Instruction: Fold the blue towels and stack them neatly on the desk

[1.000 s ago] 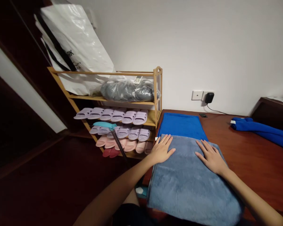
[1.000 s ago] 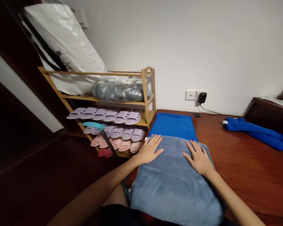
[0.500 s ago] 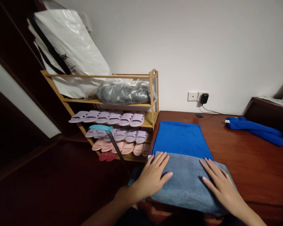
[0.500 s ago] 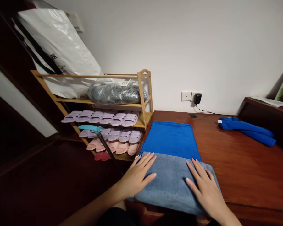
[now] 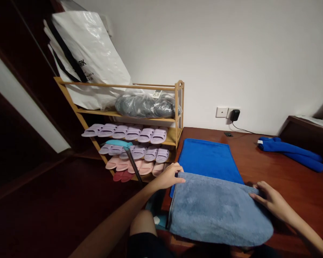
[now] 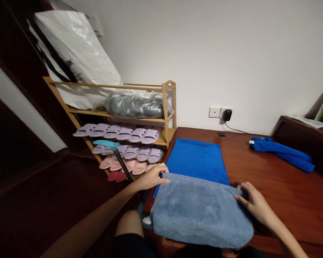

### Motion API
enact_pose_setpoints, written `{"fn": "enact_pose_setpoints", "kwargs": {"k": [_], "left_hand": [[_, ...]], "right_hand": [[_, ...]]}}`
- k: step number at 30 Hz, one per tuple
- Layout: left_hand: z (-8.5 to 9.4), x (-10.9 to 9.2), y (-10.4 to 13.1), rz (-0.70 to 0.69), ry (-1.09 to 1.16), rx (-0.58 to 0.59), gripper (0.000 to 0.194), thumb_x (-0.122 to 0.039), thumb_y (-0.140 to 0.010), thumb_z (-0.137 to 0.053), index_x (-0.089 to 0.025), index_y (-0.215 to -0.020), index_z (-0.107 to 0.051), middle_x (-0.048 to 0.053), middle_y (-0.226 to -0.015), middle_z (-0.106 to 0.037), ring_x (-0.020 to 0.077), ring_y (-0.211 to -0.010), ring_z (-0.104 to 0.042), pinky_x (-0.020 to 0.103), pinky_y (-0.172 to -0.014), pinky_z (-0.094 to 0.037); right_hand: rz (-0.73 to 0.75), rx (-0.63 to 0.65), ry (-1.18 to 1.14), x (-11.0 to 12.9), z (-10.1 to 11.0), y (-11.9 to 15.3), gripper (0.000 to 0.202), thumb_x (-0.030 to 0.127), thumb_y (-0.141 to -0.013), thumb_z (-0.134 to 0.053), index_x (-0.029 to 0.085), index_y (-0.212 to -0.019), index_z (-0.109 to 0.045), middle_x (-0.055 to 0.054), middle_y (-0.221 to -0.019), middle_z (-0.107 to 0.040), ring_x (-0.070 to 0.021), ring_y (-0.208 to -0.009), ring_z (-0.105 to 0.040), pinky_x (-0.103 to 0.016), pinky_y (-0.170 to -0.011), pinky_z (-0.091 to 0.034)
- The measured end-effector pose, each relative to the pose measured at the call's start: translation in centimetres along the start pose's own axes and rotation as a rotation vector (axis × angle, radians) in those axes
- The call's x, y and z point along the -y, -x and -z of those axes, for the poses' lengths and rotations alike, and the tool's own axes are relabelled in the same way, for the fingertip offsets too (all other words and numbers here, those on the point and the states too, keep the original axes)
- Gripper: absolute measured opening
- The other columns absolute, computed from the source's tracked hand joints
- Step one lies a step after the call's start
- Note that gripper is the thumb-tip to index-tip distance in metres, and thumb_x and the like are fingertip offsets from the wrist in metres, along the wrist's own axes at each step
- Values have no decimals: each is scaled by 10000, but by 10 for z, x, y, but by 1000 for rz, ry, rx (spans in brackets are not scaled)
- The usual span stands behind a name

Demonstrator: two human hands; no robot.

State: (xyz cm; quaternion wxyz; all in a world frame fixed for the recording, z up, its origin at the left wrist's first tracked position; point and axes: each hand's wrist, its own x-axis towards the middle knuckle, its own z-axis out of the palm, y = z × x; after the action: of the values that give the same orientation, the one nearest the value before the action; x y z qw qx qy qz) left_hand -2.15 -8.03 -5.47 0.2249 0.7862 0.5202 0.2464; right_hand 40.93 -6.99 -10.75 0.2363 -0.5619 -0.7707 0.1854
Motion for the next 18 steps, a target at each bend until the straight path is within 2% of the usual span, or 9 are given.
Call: {"fn": "enact_pose_setpoints", "kwargs": {"k": [3, 7, 11, 15, 18], "left_hand": [[3, 6, -1, 47, 240, 27, 179, -312, -722, -678, -159, -743, -589, -27, -707, -526, 127, -648, -478, 228, -586, -347], [-1, 11, 0, 123, 426, 28, 216, -336, -713, -668, -144, -741, -572, -41, -602, -509, 114, -571, -464, 216, -532, -307], [2, 1, 10, 116, 415, -53, 177, -306, -719, -659, -150, -733, -577, -40, -606, -522, 118, -586, -482, 218, -552, -326], [19, -21, 33, 89, 336, -138, 109, -265, -735, -644, -161, -733, -610, -39, -643, -533, 115, -610, -471, 217, -574, -340], [35, -34, 52, 117, 327, -191, 120, -276, -717, -667, -166, -726, -620, -38, -628, -528, 118, -592, -462, 216, -546, -339]], "right_hand": [[-45, 36, -10, 1, 5, 5, 356, 569, -801, -532, 220, -864, -566, -32, -818, -641, -174, -729, -587, -257, -653, -455], [-108, -57, -1, 2, 8, 10, 379, 584, -749, -592, 216, -837, -574, -17, -786, -642, -165, -691, -579, -242, -612, -440], [-28, -98, -97, 15, 19, 20, 332, 539, -764, -598, 213, -817, -555, -10, -789, -604, -149, -720, -561, -225, -654, -452], [9, -148, -229, 24, 34, 38, 312, 519, -762, -598, 211, -747, -554, -5, -690, -553, -131, -635, -530, -207, -575, -465], [-39, -227, -257, 21, 42, 53, 347, 527, -702, -658, 218, -855, -625, -32, -776, -642, -156, -655, -597, -217, -567, -506]]}}
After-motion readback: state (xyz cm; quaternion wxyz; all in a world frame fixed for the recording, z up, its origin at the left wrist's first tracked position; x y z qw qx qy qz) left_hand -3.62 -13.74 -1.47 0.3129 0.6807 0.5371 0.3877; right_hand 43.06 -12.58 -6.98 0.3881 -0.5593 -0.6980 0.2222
